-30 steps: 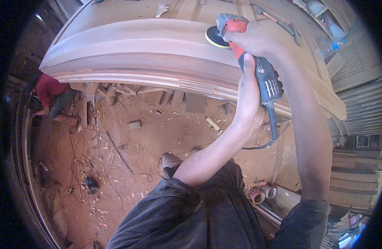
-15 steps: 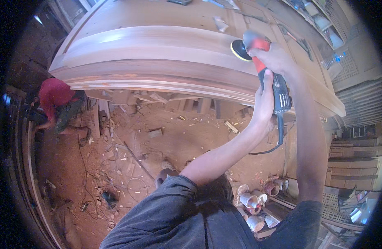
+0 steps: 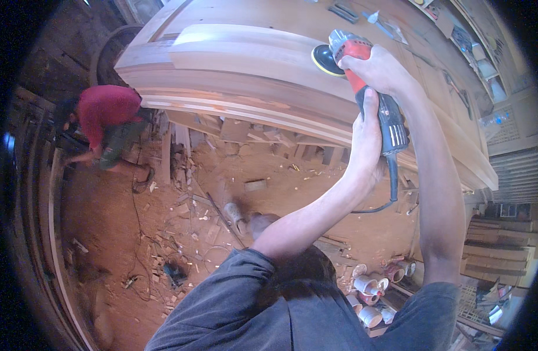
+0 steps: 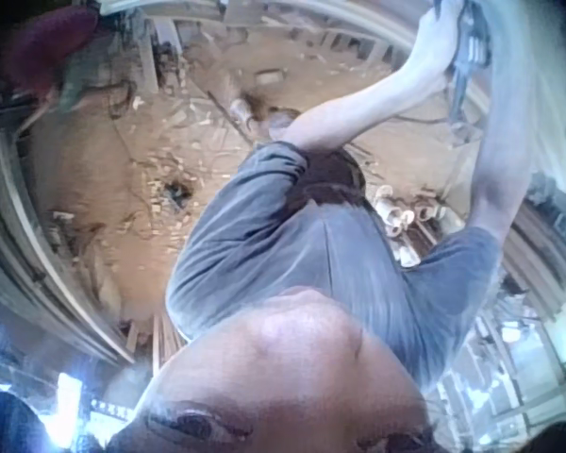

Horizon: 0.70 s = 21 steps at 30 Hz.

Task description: The person sands a curved wooden panel with an orbital sander, then applies a reddish-brown paste filler to the edges using a putty knife and smooths it with a cloth. The person repeatedly wipes the surface and edges with a cloth while another person works nearby.

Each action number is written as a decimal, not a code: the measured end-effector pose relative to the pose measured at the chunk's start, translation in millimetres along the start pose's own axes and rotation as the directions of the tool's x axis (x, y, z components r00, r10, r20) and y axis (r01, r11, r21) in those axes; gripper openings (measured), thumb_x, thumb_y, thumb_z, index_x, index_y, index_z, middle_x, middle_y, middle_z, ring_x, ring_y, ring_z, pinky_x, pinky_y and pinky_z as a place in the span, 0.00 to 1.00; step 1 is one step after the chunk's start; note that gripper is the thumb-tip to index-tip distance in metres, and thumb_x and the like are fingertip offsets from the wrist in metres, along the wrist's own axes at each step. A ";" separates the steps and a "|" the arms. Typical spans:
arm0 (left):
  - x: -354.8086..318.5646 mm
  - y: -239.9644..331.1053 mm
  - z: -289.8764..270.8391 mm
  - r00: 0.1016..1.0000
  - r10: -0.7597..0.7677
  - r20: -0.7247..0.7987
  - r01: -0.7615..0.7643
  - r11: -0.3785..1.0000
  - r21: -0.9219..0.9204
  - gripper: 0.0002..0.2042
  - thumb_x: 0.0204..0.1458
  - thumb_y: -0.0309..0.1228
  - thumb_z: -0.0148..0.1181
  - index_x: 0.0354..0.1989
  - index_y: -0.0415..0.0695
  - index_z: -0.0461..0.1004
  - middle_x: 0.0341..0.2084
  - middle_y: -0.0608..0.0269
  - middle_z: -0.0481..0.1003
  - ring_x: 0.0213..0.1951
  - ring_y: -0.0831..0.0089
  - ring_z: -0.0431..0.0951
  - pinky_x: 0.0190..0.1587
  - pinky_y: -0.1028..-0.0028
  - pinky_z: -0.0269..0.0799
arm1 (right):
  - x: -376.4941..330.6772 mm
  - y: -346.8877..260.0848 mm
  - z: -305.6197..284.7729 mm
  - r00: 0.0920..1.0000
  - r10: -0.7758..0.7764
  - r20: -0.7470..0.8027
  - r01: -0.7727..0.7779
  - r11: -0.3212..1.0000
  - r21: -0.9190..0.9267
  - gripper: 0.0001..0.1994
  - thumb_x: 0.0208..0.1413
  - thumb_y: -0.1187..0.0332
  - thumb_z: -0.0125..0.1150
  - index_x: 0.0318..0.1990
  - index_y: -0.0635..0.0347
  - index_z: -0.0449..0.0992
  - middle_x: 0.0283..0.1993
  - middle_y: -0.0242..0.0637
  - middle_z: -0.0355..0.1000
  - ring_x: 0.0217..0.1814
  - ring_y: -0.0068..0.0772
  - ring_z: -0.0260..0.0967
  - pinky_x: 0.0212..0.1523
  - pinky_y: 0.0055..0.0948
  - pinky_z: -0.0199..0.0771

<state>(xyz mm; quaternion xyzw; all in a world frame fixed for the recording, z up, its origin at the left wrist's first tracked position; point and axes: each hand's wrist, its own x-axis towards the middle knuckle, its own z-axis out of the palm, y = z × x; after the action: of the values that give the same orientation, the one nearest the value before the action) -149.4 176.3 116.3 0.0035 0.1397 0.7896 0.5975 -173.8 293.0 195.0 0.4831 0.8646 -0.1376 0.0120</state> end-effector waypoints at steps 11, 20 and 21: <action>-22.1 152.8 -45.1 0.998 0.068 -0.008 -0.068 0.997 -0.020 0.23 0.62 0.55 0.48 0.40 0.44 0.68 0.23 0.71 0.67 0.23 0.80 0.71 0.25 0.76 0.69 | 13.8 -168.0 40.7 0.998 -0.055 -0.005 0.056 0.994 0.095 0.41 0.42 0.43 0.64 0.51 0.76 0.67 0.41 0.49 0.73 0.42 0.38 0.72 0.45 0.32 0.71; -51.5 268.1 -76.9 1.000 0.012 0.002 -0.012 1.000 -0.002 0.24 0.60 0.58 0.50 0.41 0.45 0.69 0.24 0.71 0.68 0.24 0.80 0.72 0.26 0.76 0.69 | 24.4 -283.9 60.5 0.992 -0.109 0.056 0.106 0.993 0.043 0.38 0.43 0.44 0.65 0.46 0.78 0.70 0.38 0.51 0.74 0.41 0.42 0.74 0.44 0.34 0.73; -54.6 281.6 -82.9 0.999 0.013 0.038 -0.011 0.999 -0.053 0.26 0.58 0.59 0.50 0.43 0.45 0.69 0.27 0.69 0.69 0.26 0.78 0.72 0.28 0.74 0.70 | 19.3 -301.0 64.6 0.996 -0.072 0.062 0.070 0.997 0.028 0.38 0.42 0.44 0.65 0.46 0.77 0.71 0.39 0.53 0.74 0.41 0.44 0.74 0.44 0.35 0.73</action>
<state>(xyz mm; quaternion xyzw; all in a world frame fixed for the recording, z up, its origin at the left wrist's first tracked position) -413.6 37.2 108.8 0.0038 0.1073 0.7963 0.5953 -443.8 143.8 198.0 0.4477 0.8785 -0.1643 0.0279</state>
